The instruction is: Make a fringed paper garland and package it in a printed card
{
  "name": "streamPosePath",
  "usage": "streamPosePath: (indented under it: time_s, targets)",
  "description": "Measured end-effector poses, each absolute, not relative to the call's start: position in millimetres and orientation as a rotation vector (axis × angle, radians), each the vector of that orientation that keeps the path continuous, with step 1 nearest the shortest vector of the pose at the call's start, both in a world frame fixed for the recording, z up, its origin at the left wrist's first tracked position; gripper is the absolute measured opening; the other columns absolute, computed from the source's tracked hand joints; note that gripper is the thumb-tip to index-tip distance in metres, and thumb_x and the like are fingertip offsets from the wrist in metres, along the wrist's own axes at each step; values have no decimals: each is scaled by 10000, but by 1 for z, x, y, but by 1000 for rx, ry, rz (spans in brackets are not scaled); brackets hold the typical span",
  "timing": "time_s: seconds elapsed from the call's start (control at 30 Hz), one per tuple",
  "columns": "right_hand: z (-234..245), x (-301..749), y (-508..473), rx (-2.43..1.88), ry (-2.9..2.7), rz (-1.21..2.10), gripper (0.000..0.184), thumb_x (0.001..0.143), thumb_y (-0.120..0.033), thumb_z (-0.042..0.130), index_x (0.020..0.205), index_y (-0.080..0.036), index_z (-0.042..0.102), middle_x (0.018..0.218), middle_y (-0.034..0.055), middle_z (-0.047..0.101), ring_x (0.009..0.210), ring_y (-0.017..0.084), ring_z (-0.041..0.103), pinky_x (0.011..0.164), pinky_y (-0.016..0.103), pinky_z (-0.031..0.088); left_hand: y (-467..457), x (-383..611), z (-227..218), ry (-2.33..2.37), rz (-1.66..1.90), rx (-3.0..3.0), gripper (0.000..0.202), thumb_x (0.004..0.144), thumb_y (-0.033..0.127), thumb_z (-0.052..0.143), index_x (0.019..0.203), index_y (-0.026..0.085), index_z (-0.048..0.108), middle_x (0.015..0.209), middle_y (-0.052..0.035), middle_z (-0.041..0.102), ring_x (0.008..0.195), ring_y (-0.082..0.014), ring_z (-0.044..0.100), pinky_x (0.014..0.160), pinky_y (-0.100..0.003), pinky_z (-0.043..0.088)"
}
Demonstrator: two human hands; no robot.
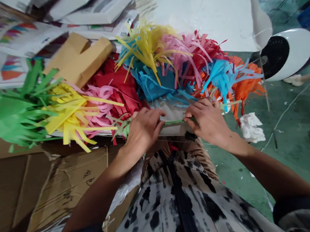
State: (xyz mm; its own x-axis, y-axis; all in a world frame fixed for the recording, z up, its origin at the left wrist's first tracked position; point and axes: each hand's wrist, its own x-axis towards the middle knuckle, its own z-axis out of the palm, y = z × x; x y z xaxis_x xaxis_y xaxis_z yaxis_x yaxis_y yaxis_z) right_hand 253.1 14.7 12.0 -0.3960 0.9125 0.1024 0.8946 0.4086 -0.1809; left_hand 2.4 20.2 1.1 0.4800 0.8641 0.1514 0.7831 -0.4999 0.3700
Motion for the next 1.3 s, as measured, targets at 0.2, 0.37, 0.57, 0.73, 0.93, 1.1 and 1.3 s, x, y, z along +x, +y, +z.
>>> streamPosePath:
  time_s: [0.2, 0.37, 0.57, 0.73, 0.93, 1.1, 1.3]
  targets:
    - [7, 258, 10, -1547, -2474, 12, 106, 1013, -242, 593, 1018, -232, 699, 1000, 57, 754, 1091, 294, 556, 886, 449, 275, 16, 4, -17, 1128, 554, 2816, 343, 1043, 160, 572, 1323, 301, 711, 1173, -57, 767, 1006, -230, 647, 776, -371, 420]
    - [9, 254, -7, -1256, -2572, -167, 182, 1037, -155, 588, 1103, -235, 737, 1069, 41, 786, 1248, 283, 542, 987, 480, 277, -12, 16, -9, 1051, 516, 2911, 331, 973, 183, 619, 1284, 135, 718, 1162, -135, 761, 1023, -285, 666, 812, -429, 487]
    - [4, 247, -46, -1157, -2540, -210, 232, 1048, -190, 591, 1248, -191, 709, 1202, 71, 788, 1215, 267, 591, 1000, 470, 315, -47, 20, -21, 1195, 691, 2858, 331, 1018, 130, 565, 1319, 144, 701, 1166, -139, 763, 1057, -268, 685, 897, -427, 527]
    - [-5, 238, -54, -1114, -2470, -191, 161, 1029, -229, 659, 1173, -220, 730, 1151, 48, 803, 1195, 254, 621, 995, 462, 320, -56, 16, -35, 1269, 869, 2727, 264, 1038, 135, 575, 1220, 181, 761, 1054, -111, 778, 969, -231, 696, 837, -356, 541]
    - [-2, 232, -57, -1020, -2436, -222, 122, 1028, -172, 640, 1088, -240, 721, 1049, 4, 811, 1128, 214, 651, 982, 440, 325, -71, 15, -18, 1242, 1014, 2577, 233, 1018, 155, 622, 1184, 174, 783, 1056, -111, 796, 933, -214, 714, 822, -327, 565]
    - [16, 232, -51, -901, -2287, -403, 112, 991, -139, 686, 1028, -241, 714, 999, -35, 827, 1051, 183, 699, 968, 421, 360, -77, 19, 17, 1358, 1084, 1735, 248, 998, 397, 693, 1075, 210, 836, 1022, -88, 825, 936, -212, 761, 857, -316, 593]
    - [43, 233, -48, -681, -2213, -616, 158, 947, -167, 732, 1000, -315, 740, 1002, -97, 830, 1011, 151, 721, 1022, 420, 418, -71, 8, 46, 1002, 674, 634, 472, 652, 547, 968, 864, 145, 841, 786, -90, 800, 640, -164, 729, 582, -230, 553]
